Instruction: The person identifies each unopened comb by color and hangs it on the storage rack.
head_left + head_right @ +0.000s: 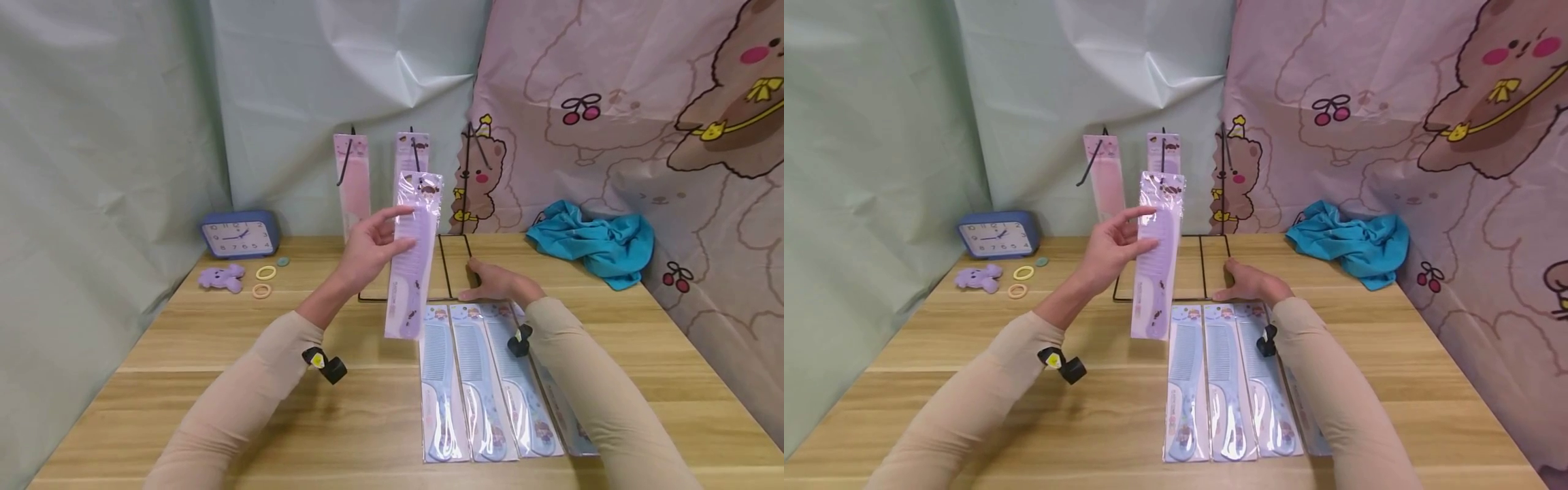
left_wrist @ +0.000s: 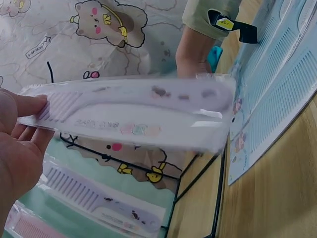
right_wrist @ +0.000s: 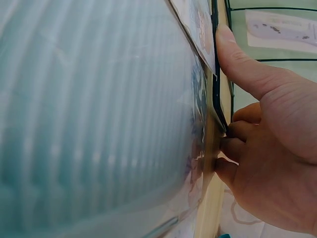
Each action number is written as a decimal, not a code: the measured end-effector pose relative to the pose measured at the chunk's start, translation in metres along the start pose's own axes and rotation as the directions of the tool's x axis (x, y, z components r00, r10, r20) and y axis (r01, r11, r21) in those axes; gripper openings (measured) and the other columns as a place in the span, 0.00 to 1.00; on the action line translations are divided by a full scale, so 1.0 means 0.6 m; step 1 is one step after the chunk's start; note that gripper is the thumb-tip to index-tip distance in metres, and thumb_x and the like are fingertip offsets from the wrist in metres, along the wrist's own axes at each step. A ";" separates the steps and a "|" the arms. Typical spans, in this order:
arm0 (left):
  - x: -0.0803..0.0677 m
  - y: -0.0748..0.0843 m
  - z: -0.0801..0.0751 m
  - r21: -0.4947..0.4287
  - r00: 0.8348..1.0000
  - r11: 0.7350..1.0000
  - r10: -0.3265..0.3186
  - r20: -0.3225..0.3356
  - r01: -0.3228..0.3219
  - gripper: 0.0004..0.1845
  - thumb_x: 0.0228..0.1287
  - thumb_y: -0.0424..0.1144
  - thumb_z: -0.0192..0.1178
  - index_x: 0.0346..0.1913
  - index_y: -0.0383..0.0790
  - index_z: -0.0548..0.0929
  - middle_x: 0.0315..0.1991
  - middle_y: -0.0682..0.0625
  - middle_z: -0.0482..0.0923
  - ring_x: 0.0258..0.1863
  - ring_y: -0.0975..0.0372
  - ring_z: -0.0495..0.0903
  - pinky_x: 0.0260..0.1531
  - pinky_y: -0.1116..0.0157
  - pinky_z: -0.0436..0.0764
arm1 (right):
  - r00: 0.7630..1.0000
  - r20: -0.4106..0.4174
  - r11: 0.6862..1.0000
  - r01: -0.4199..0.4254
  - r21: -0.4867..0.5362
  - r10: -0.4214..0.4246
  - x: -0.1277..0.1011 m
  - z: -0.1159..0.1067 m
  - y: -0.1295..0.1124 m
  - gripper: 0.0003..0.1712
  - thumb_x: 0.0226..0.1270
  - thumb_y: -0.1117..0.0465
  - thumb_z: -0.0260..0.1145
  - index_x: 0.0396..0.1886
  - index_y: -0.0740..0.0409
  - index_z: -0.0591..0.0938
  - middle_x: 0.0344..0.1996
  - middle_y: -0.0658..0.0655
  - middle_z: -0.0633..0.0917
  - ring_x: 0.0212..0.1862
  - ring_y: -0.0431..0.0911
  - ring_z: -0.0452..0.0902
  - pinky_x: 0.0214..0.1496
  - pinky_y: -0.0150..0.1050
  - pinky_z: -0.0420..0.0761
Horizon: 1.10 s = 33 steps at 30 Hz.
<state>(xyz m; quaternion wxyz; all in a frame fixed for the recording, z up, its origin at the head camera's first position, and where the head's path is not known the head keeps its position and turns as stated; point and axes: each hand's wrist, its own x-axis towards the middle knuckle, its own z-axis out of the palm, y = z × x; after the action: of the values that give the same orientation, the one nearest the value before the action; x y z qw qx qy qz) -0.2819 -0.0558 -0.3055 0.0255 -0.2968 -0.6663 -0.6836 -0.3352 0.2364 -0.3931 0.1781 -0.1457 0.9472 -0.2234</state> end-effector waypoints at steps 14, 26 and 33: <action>0.078 -0.039 -0.034 0.159 0.992 0.983 -0.106 0.069 0.094 0.45 0.65 0.22 0.58 0.79 0.60 0.58 0.71 0.42 0.62 0.60 0.44 0.76 0.51 0.48 0.82 | 1.000 -0.011 1.000 -0.007 0.016 0.007 -0.004 -0.001 -0.001 0.62 0.64 0.40 0.70 0.80 0.66 0.45 0.78 0.69 0.49 0.78 0.62 0.43 0.77 0.56 0.48; 0.145 -0.042 -0.036 0.175 0.976 0.961 -0.216 -0.005 0.213 0.47 0.65 0.21 0.58 0.79 0.62 0.54 0.70 0.39 0.64 0.65 0.47 0.71 0.59 0.48 0.77 | 1.000 -0.013 1.000 -0.005 0.005 0.005 -0.002 0.000 -0.002 0.62 0.64 0.39 0.70 0.80 0.66 0.45 0.78 0.69 0.50 0.78 0.62 0.43 0.77 0.56 0.48; 0.161 -0.050 -0.034 0.195 0.973 0.953 -0.230 -0.033 0.232 0.47 0.67 0.23 0.58 0.79 0.65 0.53 0.74 0.39 0.59 0.68 0.45 0.67 0.63 0.48 0.73 | 1.000 -0.006 1.000 -0.018 0.011 0.018 0.000 0.001 0.000 0.62 0.64 0.39 0.69 0.80 0.65 0.45 0.78 0.68 0.49 0.78 0.61 0.43 0.77 0.55 0.47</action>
<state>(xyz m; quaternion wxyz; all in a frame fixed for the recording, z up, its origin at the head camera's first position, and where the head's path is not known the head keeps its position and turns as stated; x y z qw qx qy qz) -0.3820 -0.0366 -0.2887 -0.0221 -0.2097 -0.7609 -0.6137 -0.3350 0.2359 -0.3935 0.1779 -0.1355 0.9478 -0.2273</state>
